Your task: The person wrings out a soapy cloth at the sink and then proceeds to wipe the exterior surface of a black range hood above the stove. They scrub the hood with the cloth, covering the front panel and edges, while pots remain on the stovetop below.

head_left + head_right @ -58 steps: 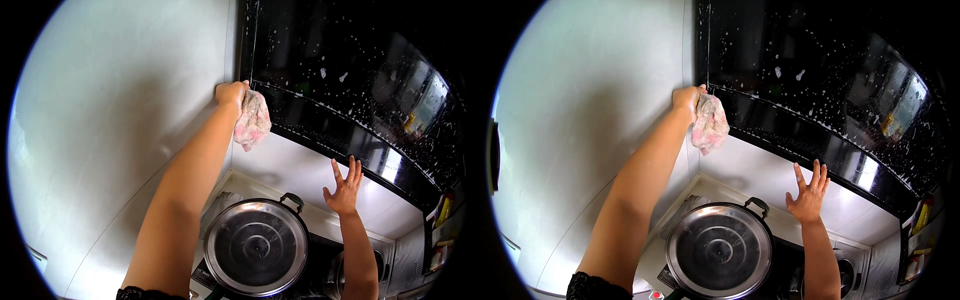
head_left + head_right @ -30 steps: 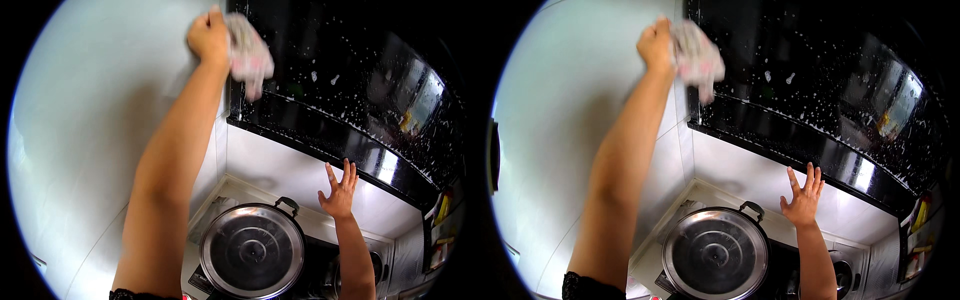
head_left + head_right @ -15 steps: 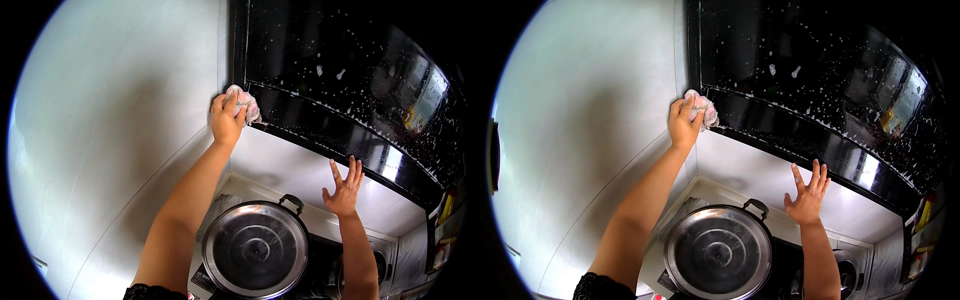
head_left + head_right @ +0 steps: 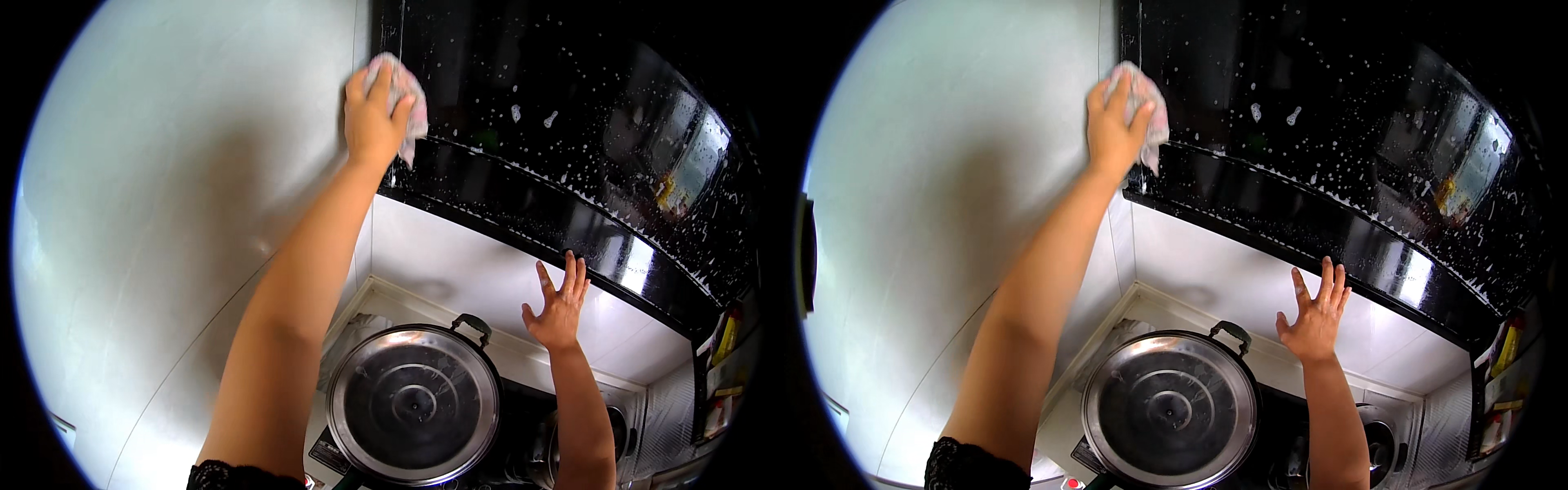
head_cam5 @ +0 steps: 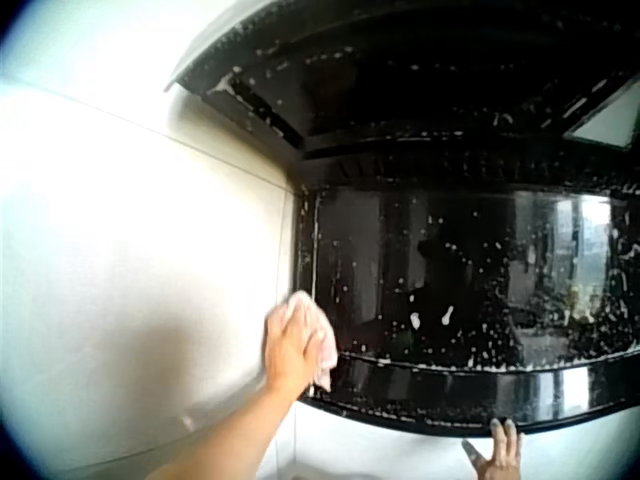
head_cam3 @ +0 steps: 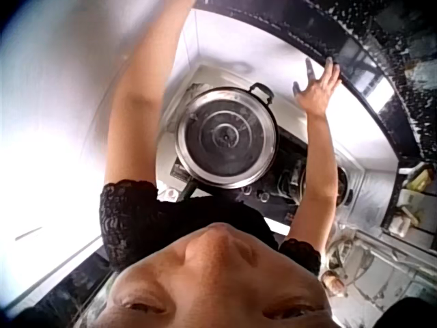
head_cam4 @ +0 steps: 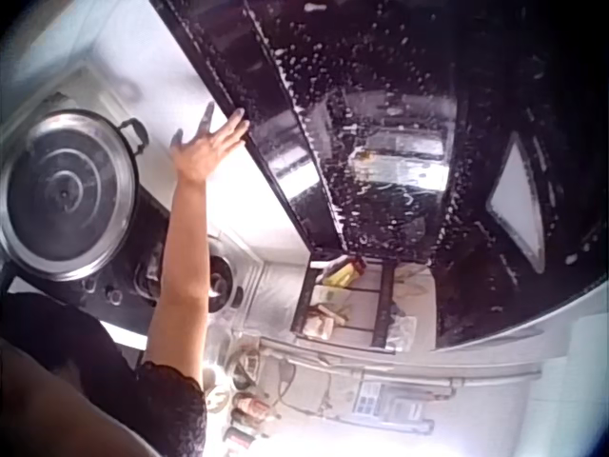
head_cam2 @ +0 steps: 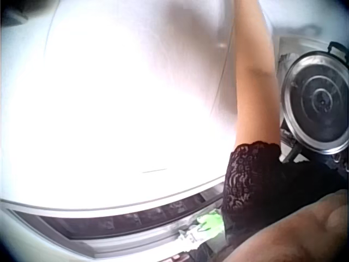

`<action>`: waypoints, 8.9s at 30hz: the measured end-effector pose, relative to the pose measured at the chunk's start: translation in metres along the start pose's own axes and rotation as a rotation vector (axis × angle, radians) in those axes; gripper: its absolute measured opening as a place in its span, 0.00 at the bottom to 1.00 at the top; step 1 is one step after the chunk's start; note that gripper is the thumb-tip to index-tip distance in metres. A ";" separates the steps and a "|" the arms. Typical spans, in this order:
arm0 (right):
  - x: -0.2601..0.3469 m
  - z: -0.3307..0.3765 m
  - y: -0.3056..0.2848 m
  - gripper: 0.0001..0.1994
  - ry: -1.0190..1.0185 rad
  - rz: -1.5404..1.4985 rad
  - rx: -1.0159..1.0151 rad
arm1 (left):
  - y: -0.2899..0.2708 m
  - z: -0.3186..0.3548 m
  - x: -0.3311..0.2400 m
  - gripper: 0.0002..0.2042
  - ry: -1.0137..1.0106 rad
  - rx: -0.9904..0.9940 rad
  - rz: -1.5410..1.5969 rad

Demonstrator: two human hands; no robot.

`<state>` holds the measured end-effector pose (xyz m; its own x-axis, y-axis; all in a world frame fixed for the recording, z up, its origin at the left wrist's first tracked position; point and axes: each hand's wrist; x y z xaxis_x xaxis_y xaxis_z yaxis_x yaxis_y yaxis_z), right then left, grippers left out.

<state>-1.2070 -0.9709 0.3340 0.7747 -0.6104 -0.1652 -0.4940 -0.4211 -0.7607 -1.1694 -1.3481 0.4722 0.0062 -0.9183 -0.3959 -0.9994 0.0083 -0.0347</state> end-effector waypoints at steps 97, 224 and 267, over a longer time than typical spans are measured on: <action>0.039 -0.115 0.029 0.33 -0.124 -0.494 -0.391 | -0.015 0.072 0.033 0.16 -1.261 0.426 0.743; 0.036 -0.112 0.028 0.34 -0.152 -0.490 -0.375 | 0.002 0.075 0.031 0.07 -1.637 0.121 0.648; 0.037 -0.112 0.028 0.33 -0.139 -0.500 -0.368 | -0.002 0.082 0.032 0.06 -1.649 0.201 0.615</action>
<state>-1.2364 -1.0805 0.3767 0.9787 -0.1976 0.0552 -0.1432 -0.8507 -0.5058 -1.1643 -1.3454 0.3847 -0.1808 0.5507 -0.8149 -0.8520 0.3263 0.4095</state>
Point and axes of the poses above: each hand's wrist, its own z-axis away from the middle knuckle, its own y-axis out of the palm, x = y × z, and after that the axes turned 12 degrees about -y, right-handed
